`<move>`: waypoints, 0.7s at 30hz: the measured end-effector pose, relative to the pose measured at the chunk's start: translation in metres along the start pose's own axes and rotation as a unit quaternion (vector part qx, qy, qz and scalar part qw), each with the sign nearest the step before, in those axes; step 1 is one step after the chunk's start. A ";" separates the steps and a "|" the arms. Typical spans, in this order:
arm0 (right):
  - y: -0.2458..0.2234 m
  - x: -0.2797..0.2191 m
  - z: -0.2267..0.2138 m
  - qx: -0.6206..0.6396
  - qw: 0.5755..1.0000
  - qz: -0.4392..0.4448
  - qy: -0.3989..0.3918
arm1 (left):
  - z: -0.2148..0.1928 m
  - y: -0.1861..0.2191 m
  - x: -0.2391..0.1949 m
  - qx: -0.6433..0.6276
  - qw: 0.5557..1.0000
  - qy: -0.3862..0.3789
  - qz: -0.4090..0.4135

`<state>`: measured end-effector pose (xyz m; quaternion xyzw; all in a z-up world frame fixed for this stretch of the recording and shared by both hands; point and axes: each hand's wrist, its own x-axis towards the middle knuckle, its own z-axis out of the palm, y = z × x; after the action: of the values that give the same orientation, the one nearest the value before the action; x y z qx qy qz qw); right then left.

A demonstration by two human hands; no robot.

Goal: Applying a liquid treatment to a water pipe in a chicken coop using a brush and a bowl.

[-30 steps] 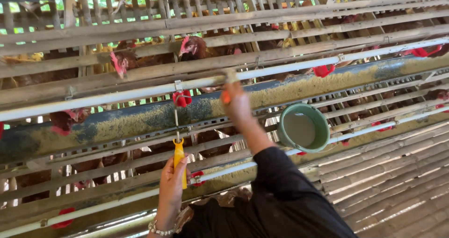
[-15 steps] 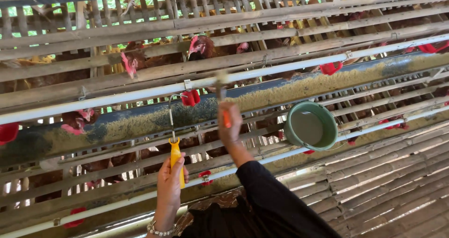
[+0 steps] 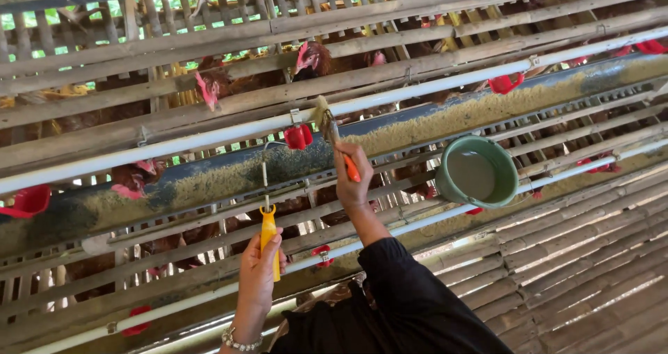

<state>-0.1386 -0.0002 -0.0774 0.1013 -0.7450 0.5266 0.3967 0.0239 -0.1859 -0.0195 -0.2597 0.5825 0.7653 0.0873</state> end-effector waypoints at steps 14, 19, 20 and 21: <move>-0.039 0.040 -0.004 0.064 0.997 0.027 0.016 | 0.006 0.011 -0.005 0.015 0.999 -0.008 -0.036; 0.016 0.161 -0.060 0.003 0.916 0.358 0.182 | 0.011 0.007 -0.012 -0.002 1.000 0.030 -0.010; 0.015 0.179 -0.069 -0.033 0.863 0.464 0.195 | 0.013 0.006 -0.020 -0.021 0.999 0.034 -0.027; 0.017 0.187 -0.062 -0.032 0.864 0.464 0.191 | 0.014 0.004 -0.020 -0.023 0.999 0.038 -0.026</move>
<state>-0.2422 0.1107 0.0497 -0.3714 -0.6318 0.6351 0.2441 0.0352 -0.1711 -0.0034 -0.3051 0.5604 0.7659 0.0787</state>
